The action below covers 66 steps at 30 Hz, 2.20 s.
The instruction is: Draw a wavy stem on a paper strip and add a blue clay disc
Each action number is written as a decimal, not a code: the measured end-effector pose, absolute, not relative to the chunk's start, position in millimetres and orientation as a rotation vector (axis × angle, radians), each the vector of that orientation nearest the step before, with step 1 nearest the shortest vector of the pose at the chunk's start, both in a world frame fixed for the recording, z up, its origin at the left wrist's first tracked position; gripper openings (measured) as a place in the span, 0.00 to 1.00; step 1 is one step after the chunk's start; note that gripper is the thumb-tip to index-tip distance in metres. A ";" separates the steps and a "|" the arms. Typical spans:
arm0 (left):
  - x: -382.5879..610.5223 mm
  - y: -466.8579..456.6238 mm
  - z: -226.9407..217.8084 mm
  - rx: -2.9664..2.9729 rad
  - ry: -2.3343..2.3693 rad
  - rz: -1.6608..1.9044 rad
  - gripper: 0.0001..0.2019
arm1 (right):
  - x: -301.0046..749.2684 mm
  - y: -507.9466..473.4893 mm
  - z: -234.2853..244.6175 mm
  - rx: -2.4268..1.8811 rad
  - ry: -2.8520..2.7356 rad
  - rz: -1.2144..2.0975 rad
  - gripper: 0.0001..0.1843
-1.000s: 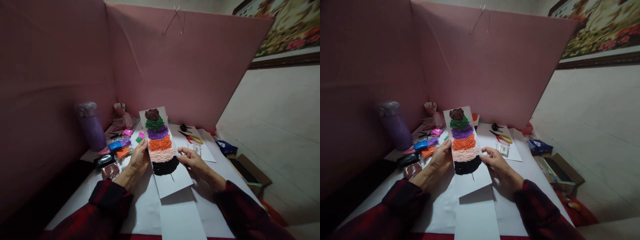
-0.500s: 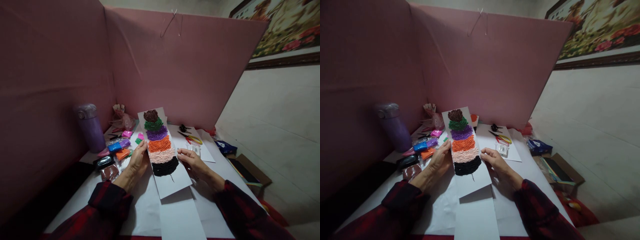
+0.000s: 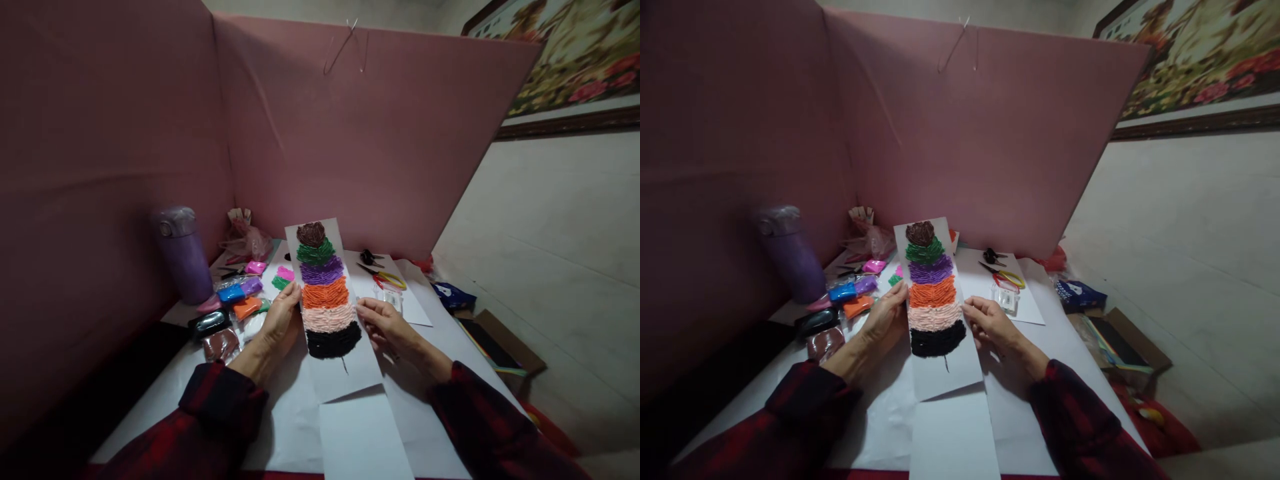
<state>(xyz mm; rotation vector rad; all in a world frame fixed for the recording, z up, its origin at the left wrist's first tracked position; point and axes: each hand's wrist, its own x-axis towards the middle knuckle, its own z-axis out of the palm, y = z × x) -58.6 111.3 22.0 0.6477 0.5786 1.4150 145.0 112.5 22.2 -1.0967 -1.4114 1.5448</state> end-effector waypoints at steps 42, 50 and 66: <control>-44.6 100.5 3.6 0.918 0.749 1.086 0.19 | 157.5 136.1 11.5 -0.956 -1.056 1.203 0.22; -44.3 102.6 -0.2 1.004 0.797 1.087 0.14 | 159.7 137.5 8.7 -0.952 -1.042 1.224 0.19; -45.3 106.8 5.6 1.062 1.128 1.161 0.14 | 169.3 147.6 0.2 -0.928 -0.937 1.239 0.19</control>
